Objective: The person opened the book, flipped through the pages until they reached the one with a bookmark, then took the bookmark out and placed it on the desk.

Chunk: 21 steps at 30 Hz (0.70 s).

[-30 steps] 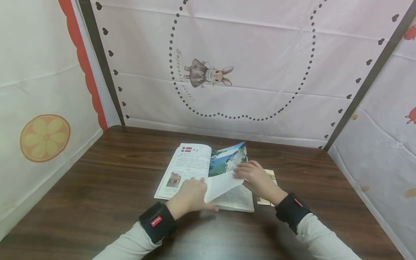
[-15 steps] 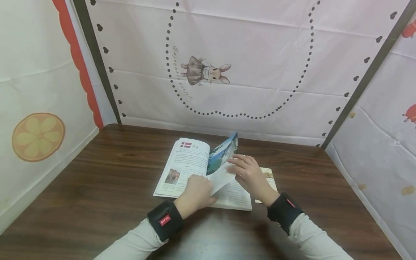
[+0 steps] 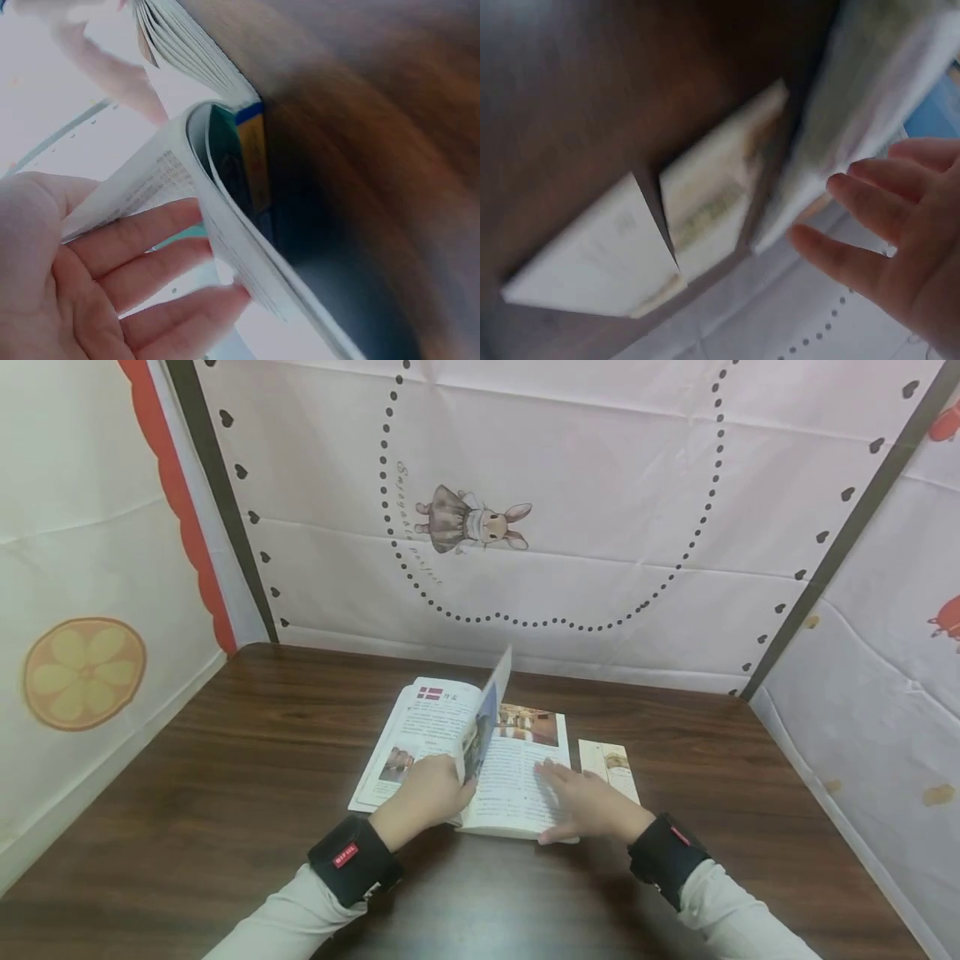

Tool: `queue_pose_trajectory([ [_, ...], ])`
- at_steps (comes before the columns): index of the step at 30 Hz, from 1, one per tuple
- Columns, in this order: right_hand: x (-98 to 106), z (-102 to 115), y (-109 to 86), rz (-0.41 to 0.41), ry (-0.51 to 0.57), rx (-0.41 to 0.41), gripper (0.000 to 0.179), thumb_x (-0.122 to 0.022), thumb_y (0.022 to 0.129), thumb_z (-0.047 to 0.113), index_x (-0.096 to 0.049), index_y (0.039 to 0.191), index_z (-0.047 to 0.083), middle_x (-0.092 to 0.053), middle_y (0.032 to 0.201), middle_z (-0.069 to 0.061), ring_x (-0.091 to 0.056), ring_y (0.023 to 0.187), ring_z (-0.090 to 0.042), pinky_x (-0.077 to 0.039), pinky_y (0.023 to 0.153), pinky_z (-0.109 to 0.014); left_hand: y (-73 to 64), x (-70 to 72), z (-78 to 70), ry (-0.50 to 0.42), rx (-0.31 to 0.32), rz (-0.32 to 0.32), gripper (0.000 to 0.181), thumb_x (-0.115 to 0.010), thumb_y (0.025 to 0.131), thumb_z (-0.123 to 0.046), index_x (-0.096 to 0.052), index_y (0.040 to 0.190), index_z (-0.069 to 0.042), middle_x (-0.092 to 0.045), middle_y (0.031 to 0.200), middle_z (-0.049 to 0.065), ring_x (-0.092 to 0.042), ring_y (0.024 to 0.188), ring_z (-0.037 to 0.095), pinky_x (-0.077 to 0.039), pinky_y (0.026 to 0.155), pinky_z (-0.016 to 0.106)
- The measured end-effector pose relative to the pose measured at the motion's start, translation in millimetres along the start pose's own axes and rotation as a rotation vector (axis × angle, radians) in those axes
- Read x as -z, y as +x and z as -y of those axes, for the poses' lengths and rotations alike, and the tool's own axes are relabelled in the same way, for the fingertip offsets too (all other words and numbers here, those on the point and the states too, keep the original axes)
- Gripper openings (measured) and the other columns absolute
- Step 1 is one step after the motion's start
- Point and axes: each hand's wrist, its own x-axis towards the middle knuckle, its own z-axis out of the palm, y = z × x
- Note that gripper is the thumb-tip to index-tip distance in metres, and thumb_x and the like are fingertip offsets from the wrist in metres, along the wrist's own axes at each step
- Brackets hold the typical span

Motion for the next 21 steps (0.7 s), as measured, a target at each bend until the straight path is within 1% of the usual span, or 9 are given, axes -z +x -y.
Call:
queue_pose_trajectory([
  [4, -6, 2, -0.3, 0.078, -0.001, -0.014, 0.095, -0.073, 0.073, 0.054, -0.038, 0.140, -0.004, -0.038, 0.146, -0.023, -0.040, 0.134, -0.036, -0.034, 0.104, -0.059, 4.2, 5.4, 13.4, -0.230, 0.146, -0.036, 0.038, -0.056, 0.091, -0.030, -0.065, 0.097, 0.006, -0.065, 0.069, 0.009, -0.051, 0.048, 0.012, -0.038, 0.046, 0.024],
  [6, -8, 3, 0.7, 0.082, -0.004, -0.024, 0.094, -0.073, 0.073, 0.054, -0.038, 0.140, -0.003, -0.037, 0.147, -0.022, -0.040, 0.135, -0.035, -0.033, 0.104, -0.060, 7.0, 9.4, 23.6, -0.305, 0.176, -0.110, 0.033, -0.055, 0.091, -0.026, -0.065, 0.092, 0.006, -0.065, 0.067, 0.010, -0.052, 0.049, 0.012, -0.040, 0.047, 0.024],
  [9, -9, 4, 2.6, 0.090, 0.002, -0.030, 0.093, -0.073, 0.074, 0.052, -0.039, 0.141, -0.002, -0.037, 0.147, -0.021, -0.039, 0.135, -0.034, -0.032, 0.105, -0.060, 7.4, 16.0, 39.9, -0.329, 0.190, -0.231, 0.023, -0.058, 0.086, -0.017, -0.063, 0.081, 0.005, -0.063, 0.066, 0.013, -0.054, 0.053, 0.018, -0.042, 0.047, 0.029],
  [11, -9, 4, 3.7, 0.100, 0.002, -0.035, 0.092, -0.072, 0.074, 0.053, -0.039, 0.141, -0.001, -0.037, 0.148, -0.019, -0.038, 0.136, -0.033, -0.031, 0.106, -0.060, 4.9, 18.2, 47.7, -0.274, 0.168, -0.299, 0.019, -0.062, 0.082, -0.010, -0.063, 0.084, 0.008, -0.067, 0.076, 0.019, -0.061, 0.063, 0.026, -0.048, 0.054, 0.034],
  [13, -9, 4, 4.6, 0.107, 0.005, -0.036, 0.091, -0.072, 0.074, 0.053, -0.039, 0.141, -0.001, -0.038, 0.148, -0.019, -0.038, 0.136, -0.032, -0.030, 0.106, -0.060, 2.4, 17.0, 52.8, -0.207, 0.132, -0.319, 0.031, -0.066, 0.079, -0.005, -0.062, 0.107, 0.007, -0.065, 0.104, 0.026, -0.065, 0.091, 0.037, -0.054, 0.073, 0.043],
  [15, -9, 4, 5.3, 0.115, 0.002, -0.036, 0.091, -0.072, 0.075, 0.053, -0.039, 0.140, -0.001, -0.038, 0.147, -0.020, -0.038, 0.137, -0.032, -0.029, 0.107, -0.060, 0.2, 14.7, 53.6, -0.142, 0.111, -0.319, 0.061, -0.069, 0.075, 0.000, -0.049, 0.133, -0.001, -0.043, 0.138, 0.030, -0.045, 0.124, 0.048, -0.043, 0.096, 0.058],
  [18, -8, 3, 6.2, 0.130, 0.008, -0.032, 0.090, -0.071, 0.076, 0.052, -0.039, 0.140, -0.001, -0.038, 0.147, -0.020, -0.037, 0.137, -0.032, -0.029, 0.107, -0.060, -1.1, 10.6, 50.2, 0.004, 0.030, -0.290, 0.089, -0.067, 0.072, 0.009, -0.029, 0.148, -0.018, -0.004, 0.156, 0.026, -0.005, 0.139, 0.054, -0.017, 0.104, 0.072],
  [19, -8, 2, 6.7, 0.135, 0.009, -0.029, 0.089, -0.071, 0.076, 0.052, -0.039, 0.140, -0.001, -0.038, 0.147, -0.020, -0.037, 0.137, -0.032, -0.029, 0.107, -0.060, -1.8, 10.0, 47.0, 0.063, -0.023, -0.280, 0.091, -0.065, 0.071, 0.011, -0.029, 0.148, -0.022, 0.000, 0.156, 0.024, 0.000, 0.139, 0.054, -0.014, 0.103, 0.074],
  [21, -7, 1, 7.5, 0.144, 0.014, -0.021, 0.088, -0.070, 0.077, 0.052, -0.039, 0.140, -0.002, -0.037, 0.147, -0.021, -0.036, 0.138, -0.033, -0.029, 0.106, -0.060, -2.6, 9.4, 39.5, 0.195, -0.153, -0.214, 0.085, -0.063, 0.073, 0.012, -0.037, 0.145, -0.025, -0.008, 0.158, 0.019, -0.003, 0.141, 0.052, -0.013, 0.104, 0.073],
])
